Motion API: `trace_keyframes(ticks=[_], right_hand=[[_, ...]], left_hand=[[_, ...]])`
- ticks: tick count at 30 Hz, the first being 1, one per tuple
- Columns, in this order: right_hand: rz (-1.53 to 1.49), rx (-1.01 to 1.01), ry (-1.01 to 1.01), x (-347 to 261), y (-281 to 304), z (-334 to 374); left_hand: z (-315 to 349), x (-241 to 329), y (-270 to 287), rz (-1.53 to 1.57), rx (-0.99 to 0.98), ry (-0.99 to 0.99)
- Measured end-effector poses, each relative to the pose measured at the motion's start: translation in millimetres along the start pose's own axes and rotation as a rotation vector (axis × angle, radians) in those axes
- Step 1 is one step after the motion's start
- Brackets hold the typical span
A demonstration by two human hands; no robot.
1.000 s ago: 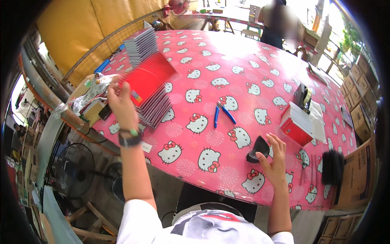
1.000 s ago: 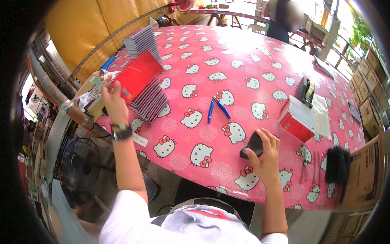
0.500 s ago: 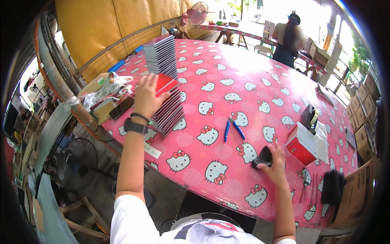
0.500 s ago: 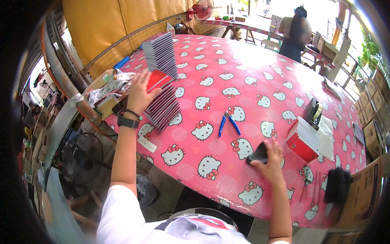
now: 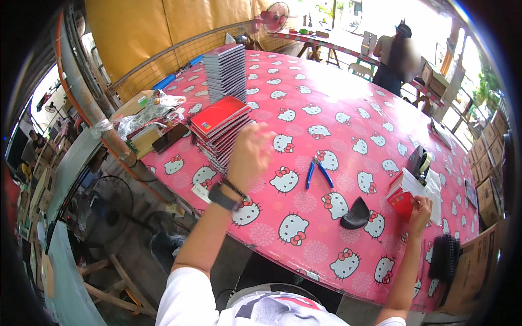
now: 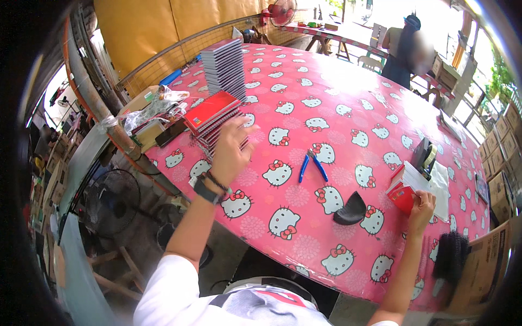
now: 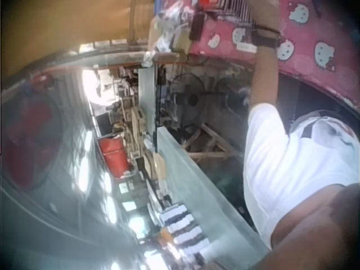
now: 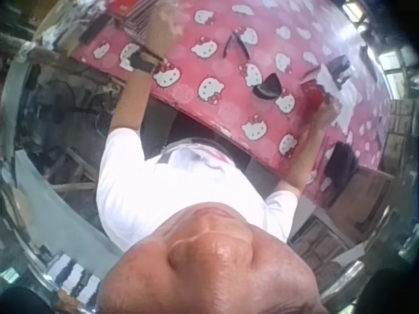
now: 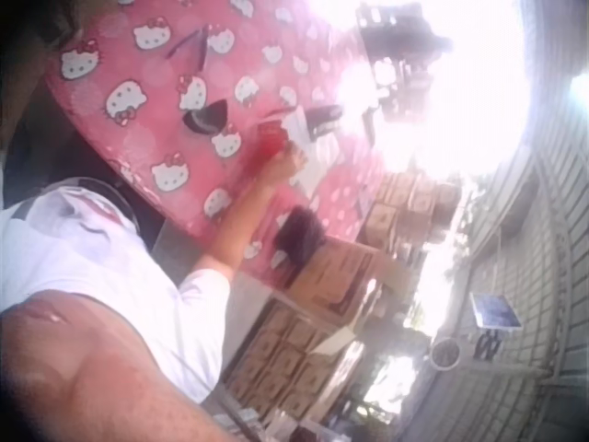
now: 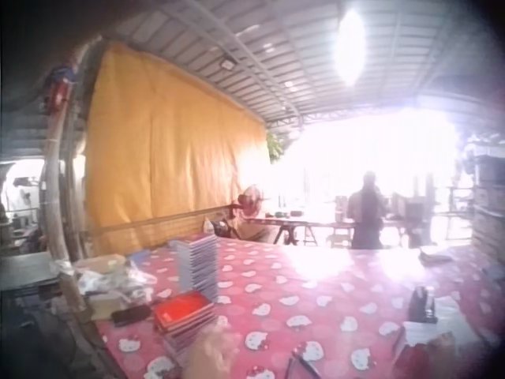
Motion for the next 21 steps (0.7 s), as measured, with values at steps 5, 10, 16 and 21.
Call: trace_keyframes(ticks=[5, 10, 16, 21], right_hand=[[-0.222, -0.207, 0.223, -127, 43, 27], [-0.229, -0.487, 0.327, -194, -3, 89], [-0.318, -0.625, 0.226, -165, 11, 93], [-0.266, -0.289, -0.387, -18, 64, 98]], left_hand=[[25, 112, -20, 0.399, -0.122, -0.197], [55, 177, -69, 0.652, -0.34, -0.269], [86, 183, -118, 0.519, -0.574, -0.299], [80, 148, -95, 0.428, -0.601, -0.233]])
Point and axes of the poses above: each hand's wrist, its own z-axis away from the middle knuckle, its own y-axis out of the back of the hand, x = y × z, the point moved 3 cm from there along -z, towards the middle knuckle, and after that the axes turned 14 degrees about -x, right-handed, at the moved point
